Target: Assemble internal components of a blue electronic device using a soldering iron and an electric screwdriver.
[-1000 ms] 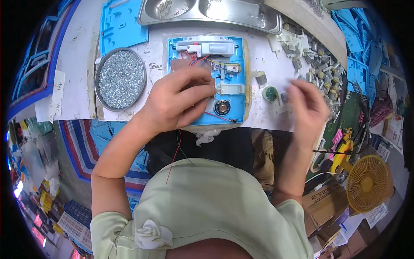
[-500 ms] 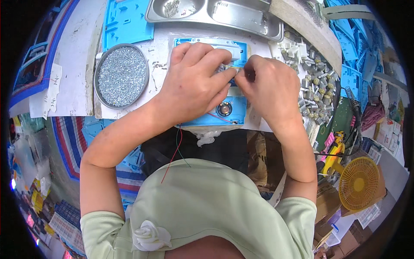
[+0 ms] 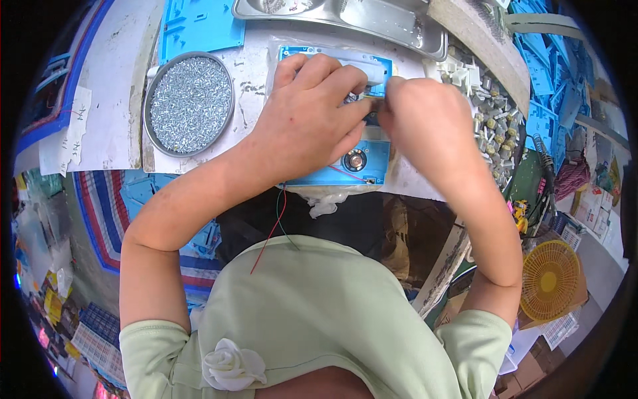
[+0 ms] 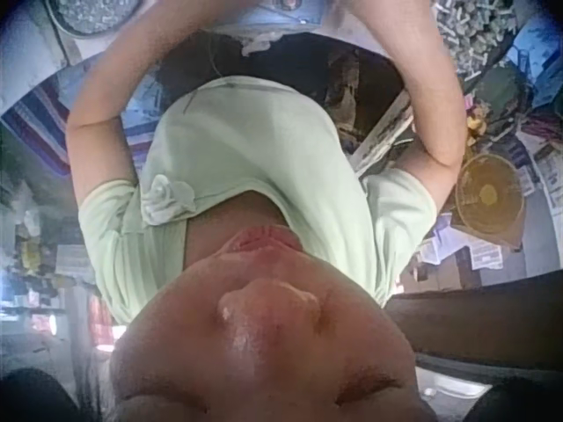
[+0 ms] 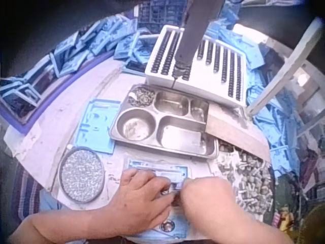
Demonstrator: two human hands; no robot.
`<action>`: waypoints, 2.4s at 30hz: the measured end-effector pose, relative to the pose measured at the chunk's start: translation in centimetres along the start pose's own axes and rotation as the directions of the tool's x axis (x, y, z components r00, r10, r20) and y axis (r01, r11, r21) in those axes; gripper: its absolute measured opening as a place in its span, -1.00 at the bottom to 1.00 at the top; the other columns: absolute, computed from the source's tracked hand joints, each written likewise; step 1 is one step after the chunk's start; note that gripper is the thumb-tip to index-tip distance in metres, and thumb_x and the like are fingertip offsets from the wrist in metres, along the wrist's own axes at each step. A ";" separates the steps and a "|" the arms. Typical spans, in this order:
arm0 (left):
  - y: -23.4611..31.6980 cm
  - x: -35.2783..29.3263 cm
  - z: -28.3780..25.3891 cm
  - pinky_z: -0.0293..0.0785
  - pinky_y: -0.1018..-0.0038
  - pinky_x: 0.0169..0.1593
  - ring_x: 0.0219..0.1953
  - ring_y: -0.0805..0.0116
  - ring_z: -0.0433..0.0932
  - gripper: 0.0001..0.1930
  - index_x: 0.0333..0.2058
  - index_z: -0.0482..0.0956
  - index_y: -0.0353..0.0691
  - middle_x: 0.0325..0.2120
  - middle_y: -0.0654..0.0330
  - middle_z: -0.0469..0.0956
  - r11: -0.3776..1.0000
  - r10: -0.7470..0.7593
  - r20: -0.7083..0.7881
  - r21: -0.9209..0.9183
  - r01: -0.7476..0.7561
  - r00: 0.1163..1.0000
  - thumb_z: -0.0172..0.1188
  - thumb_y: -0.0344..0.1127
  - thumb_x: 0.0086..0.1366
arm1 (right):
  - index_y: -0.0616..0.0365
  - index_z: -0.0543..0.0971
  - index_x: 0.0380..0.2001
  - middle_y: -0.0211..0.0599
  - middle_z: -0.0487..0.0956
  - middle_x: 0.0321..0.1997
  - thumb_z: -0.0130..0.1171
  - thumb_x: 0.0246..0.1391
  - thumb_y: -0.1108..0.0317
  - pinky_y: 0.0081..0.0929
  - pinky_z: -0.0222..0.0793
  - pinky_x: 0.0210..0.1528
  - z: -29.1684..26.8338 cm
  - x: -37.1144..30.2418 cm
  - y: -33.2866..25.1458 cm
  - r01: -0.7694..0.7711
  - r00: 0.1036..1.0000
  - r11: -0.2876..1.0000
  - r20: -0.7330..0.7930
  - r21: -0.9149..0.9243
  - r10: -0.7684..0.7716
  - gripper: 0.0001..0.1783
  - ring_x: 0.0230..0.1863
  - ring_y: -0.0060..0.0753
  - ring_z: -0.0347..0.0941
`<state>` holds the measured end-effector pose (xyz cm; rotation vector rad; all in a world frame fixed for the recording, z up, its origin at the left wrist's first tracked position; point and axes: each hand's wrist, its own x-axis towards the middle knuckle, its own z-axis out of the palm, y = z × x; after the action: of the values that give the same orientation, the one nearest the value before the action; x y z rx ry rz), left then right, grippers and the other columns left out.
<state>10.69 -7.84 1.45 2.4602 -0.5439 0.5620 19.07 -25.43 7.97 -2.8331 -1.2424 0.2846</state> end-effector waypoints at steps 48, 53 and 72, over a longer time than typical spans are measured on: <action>-1.1 2.2 -2.9 0.40 0.35 -0.08 -0.26 0.21 0.46 -0.61 -0.13 0.65 -0.12 -0.06 0.12 0.47 0.989 0.020 0.048 -0.148 -0.012 0.999 0.32 -0.52 0.00 | 0.24 0.51 0.16 0.10 0.56 0.13 0.36 -0.09 0.41 -0.12 0.43 0.14 -8.8 -19.7 56.2 -0.339 0.907 0.770 0.028 -0.540 0.419 -0.35 0.18 0.17 0.49; -0.5 0.3 -3.8 0.43 0.45 -0.16 -0.29 0.25 0.51 -0.67 -0.14 0.66 -0.14 -0.08 0.09 0.51 0.966 0.108 0.068 -0.244 -0.088 0.992 0.28 -0.51 0.06 | 0.28 0.54 0.14 0.06 0.61 0.08 0.36 0.02 0.40 -0.21 0.45 0.16 -17.6 -21.6 47.3 -0.548 0.805 0.736 -0.488 -0.398 0.336 -0.43 0.14 0.04 0.55; 0.7 0.0 -6.1 0.35 0.63 -0.47 -0.51 0.63 0.45 -0.41 0.22 0.42 -0.38 -0.45 0.30 0.58 0.620 -0.590 0.195 -0.511 0.594 0.784 0.35 -0.16 0.35 | 0.28 0.10 0.48 -0.35 0.55 -0.47 0.07 0.36 0.41 -0.63 0.31 -0.44 2.0 -7.0 -2.2 0.009 0.924 0.252 -0.104 0.968 0.368 -0.30 -0.50 -0.61 0.43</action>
<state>8.63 -4.78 6.40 1.9015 0.1357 0.0836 12.52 -29.16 7.34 -1.7465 -0.3382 0.3923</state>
